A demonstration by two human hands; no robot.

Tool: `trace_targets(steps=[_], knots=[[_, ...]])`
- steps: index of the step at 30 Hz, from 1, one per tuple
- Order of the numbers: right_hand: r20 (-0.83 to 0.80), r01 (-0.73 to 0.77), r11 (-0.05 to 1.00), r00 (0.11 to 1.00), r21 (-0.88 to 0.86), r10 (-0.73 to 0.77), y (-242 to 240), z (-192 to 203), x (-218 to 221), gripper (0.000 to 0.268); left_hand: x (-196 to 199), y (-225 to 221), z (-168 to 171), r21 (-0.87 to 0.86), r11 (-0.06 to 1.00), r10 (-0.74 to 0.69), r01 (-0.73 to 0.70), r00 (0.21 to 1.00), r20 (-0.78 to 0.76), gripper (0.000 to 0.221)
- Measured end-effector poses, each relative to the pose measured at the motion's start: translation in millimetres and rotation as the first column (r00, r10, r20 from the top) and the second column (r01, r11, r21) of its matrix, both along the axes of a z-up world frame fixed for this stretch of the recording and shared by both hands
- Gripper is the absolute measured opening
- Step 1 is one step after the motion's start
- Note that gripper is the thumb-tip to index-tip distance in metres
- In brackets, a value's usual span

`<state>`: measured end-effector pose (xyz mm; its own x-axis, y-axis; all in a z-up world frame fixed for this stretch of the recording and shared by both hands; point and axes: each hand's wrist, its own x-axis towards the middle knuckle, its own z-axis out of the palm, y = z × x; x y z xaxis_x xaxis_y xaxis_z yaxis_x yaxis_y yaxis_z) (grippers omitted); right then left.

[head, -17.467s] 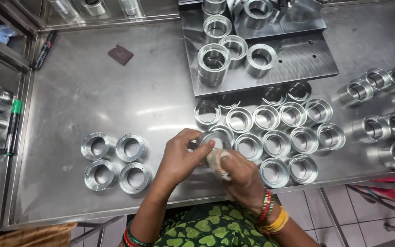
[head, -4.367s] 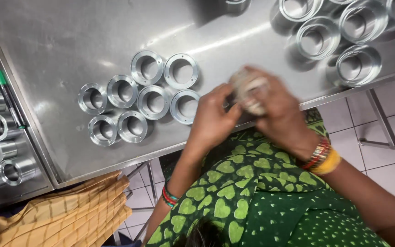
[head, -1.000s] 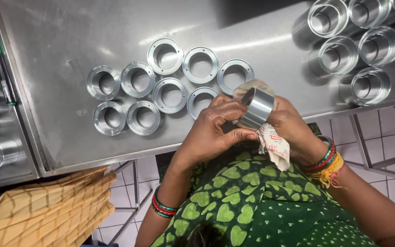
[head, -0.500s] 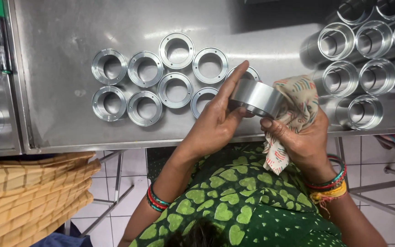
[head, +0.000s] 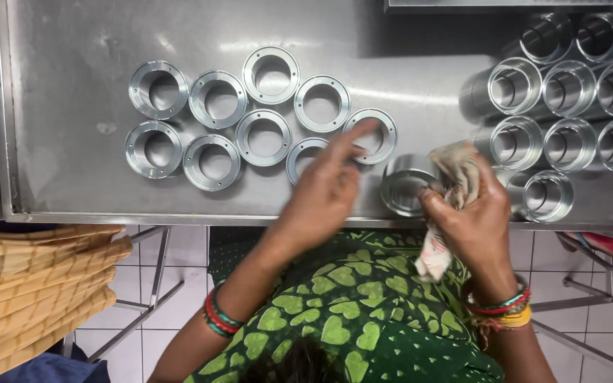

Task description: Wiping and organizing metal industrial rings on a metal workstation.

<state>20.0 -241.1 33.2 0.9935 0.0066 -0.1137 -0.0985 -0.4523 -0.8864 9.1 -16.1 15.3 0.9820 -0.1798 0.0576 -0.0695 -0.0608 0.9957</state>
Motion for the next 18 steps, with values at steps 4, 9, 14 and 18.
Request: trace_targets(steps=[4,9,14,18], knots=[[-0.131,-0.074,0.983,0.99,-0.166,0.052,-7,-19,9,0.048,7,45,12,0.129,0.976,0.18,-0.173,0.983,-0.038,0.047],[-0.189,0.008,0.997,0.982,0.072,0.006,12,-22,14,0.033,4,77,25,0.16,0.913,0.366,-0.376,0.926,0.09,0.029],[-0.008,0.054,0.896,0.998,0.44,-0.057,-4,-12,24,0.032,5,88,26,0.254,0.85,0.427,-0.462,0.886,0.183,0.029],[0.069,0.052,0.976,0.995,0.21,-0.068,-16,-20,19,0.03,10,94,22,0.453,0.73,0.41,-0.511,0.859,0.307,0.028]])
